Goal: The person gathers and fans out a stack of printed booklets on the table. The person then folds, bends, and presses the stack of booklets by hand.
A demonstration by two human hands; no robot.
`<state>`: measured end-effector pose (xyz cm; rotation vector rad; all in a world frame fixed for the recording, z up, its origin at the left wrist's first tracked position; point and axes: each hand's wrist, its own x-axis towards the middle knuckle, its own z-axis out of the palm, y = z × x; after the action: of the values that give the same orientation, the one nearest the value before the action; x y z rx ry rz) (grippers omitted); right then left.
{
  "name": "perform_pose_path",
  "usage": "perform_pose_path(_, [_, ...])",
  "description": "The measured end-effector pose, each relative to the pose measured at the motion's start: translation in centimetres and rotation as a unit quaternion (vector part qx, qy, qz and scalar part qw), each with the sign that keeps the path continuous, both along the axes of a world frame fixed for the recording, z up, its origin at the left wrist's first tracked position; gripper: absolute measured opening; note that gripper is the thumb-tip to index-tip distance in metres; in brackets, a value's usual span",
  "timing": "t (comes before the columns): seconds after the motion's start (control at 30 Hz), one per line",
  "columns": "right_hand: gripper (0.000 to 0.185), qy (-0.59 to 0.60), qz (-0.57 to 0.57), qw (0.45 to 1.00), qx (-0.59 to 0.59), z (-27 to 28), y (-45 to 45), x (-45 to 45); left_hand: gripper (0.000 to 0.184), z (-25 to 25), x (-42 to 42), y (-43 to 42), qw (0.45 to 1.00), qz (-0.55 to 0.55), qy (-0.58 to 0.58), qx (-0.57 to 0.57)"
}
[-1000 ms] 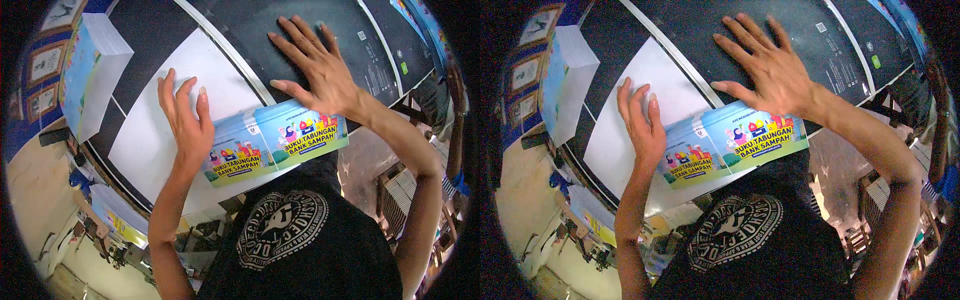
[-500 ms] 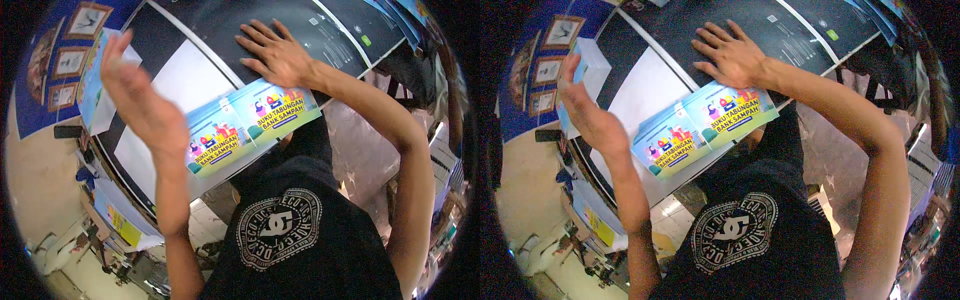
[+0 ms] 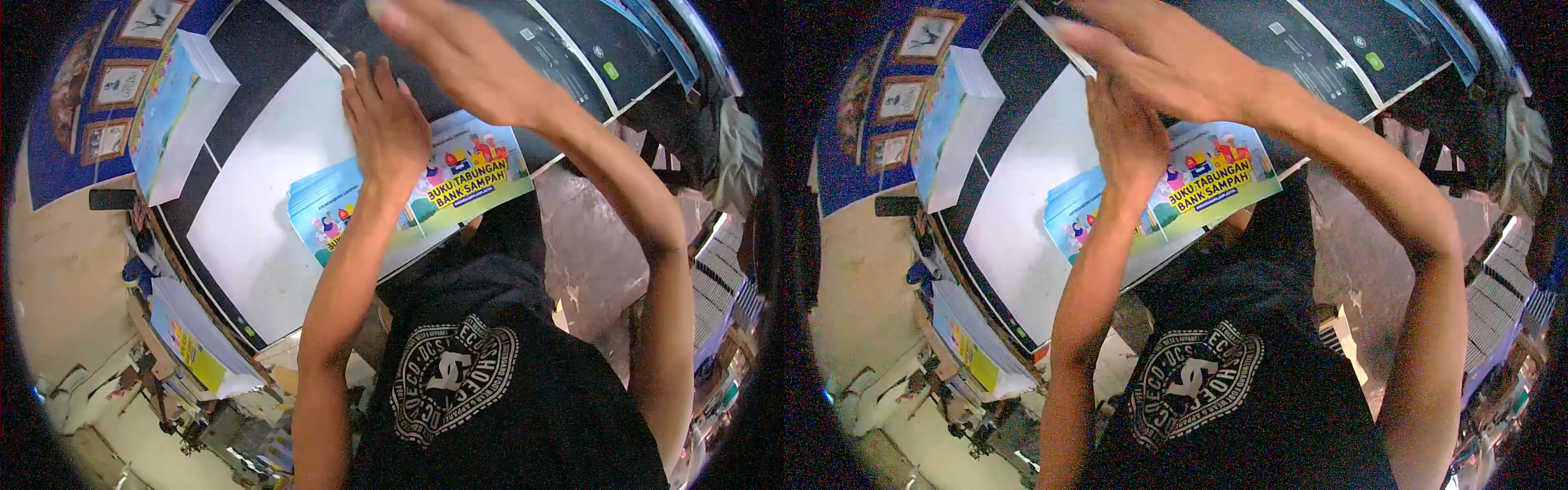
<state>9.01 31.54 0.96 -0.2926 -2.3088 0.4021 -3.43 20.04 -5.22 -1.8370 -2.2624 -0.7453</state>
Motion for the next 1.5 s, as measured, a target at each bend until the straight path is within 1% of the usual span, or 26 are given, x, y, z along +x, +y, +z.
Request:
perform_pose_path(0.03, [0.059, 0.017, 0.001, 1.0, -0.02, 1.0, -0.5, 0.7, 0.043, -0.3, 0.1, -0.1, 1.0, -0.001, -0.004, -0.01])
perform_pose_path(0.1, [0.063, -0.006, -0.007, 0.998, -0.069, 0.8, -1.5, 1.6, 0.047, -0.9, 0.2, -0.2, 1.0, 0.007, -0.005, -0.013])
perform_pose_path(0.17, [0.067, -0.075, -0.017, 0.992, -0.101, -1.6, -3.0, 0.9, 0.053, -0.9, 0.3, -0.1, 1.0, 0.014, -0.005, -0.001])
perform_pose_path(0.23, [0.072, -0.152, -0.046, 0.983, -0.095, -4.6, -4.1, -1.5, 0.062, 0.0, 0.6, -0.4, 1.0, 0.002, -0.021, -0.009])
perform_pose_path(0.27, [0.074, -0.172, -0.056, 0.98, -0.084, -5.5, -4.4, -2.6, 0.067, 0.1, 0.5, -0.5, 1.0, -0.011, -0.024, -0.012])
perform_pose_path(0.3, [0.076, -0.153, -0.051, 0.984, -0.078, -5.7, -4.2, -3.2, 0.072, 0.1, 0.5, -0.6, 0.999, -0.024, -0.028, -0.014])
perform_pose_path(0.37, [0.075, -0.067, 0.001, 0.995, -0.075, -5.8, -3.3, -3.2, 0.081, -0.5, 0.0, -0.7, 0.999, -0.049, -0.018, -0.008])
perform_pose_path(0.4, [0.075, -0.026, 0.022, 0.996, -0.084, -5.8, -3.8, -2.9, 0.081, -0.8, 0.0, -1.5, 0.998, -0.046, -0.007, -0.033])
perform_pose_path(0.53, [0.075, -0.065, 0.023, 0.995, -0.066, -6.0, -2.2, -1.0, 0.078, -0.5, -0.2, -0.3, 0.997, -0.032, 0.036, -0.068])
perform_pose_path(0.63, [0.073, -0.07, -0.006, 0.994, -0.084, -6.8, -0.9, 0.4, 0.073, -0.2, 0.2, -0.4, 0.998, 0.003, 0.012, -0.054])
perform_pose_path(0.67, [0.072, -0.084, -0.014, 0.993, -0.081, -7.0, -0.9, 0.3, 0.068, -0.2, 0.2, -0.3, 0.999, -0.002, -0.003, -0.047])
perform_pose_path(0.77, [0.072, -0.155, -0.029, 0.987, -0.004, -6.7, -1.4, 0.2, 0.064, 0.5, 0.7, -0.2, 0.999, -0.011, -0.025, -0.038])
perform_pose_path(0.8, [0.071, -0.16, -0.041, 0.986, 0.011, -6.5, -1.4, 0.3, 0.065, 0.3, 0.4, 0.0, 0.998, -0.022, -0.022, -0.062])
perform_pose_path(0.9, [0.071, -0.163, -0.057, 0.985, -0.019, -6.5, -1.5, 0.3, 0.064, -0.1, 0.1, -0.4, 0.999, -0.009, -0.021, -0.044])
perform_pose_path(0.93, [0.071, -0.168, -0.058, 0.984, 0.0, -6.5, -1.4, 0.3, 0.062, -0.2, -0.1, -0.5, 0.999, 0.002, -0.039, -0.036])
perform_pose_path(1.07, [0.073, -0.175, -0.059, 0.983, 0.015, -6.4, -1.4, 0.4, 0.055, -0.1, -2.5, -2.0, 0.998, 0.047, 0.011, -0.051])
perform_pose_path(1.17, [0.073, -0.191, -0.067, 0.979, 0.011, -6.1, -1.6, 0.4, 0.051, -0.2, -6.4, -4.7, 0.997, 0.066, 0.011, -0.022])
perform_pose_path(1.3, [0.073, -0.179, -0.07, 0.981, 0.018, -6.1, -1.6, 0.3, 0.049, -0.3, -11.2, -8.6, 0.992, 0.114, 0.034, -0.04])
perform_pose_path(1.47, [0.072, -0.185, -0.096, 0.972, 0.106, -4.8, -2.0, -0.2, 0.047, -0.5, -12.1, -9.3, 0.992, 0.117, 0.033, -0.037])
perform_pose_path(1.5, [0.076, -0.166, -0.076, 0.98, 0.085, -3.1, -2.3, -0.7, 0.046, -0.5, -12.2, -9.4, 0.992, 0.113, 0.03, -0.036])
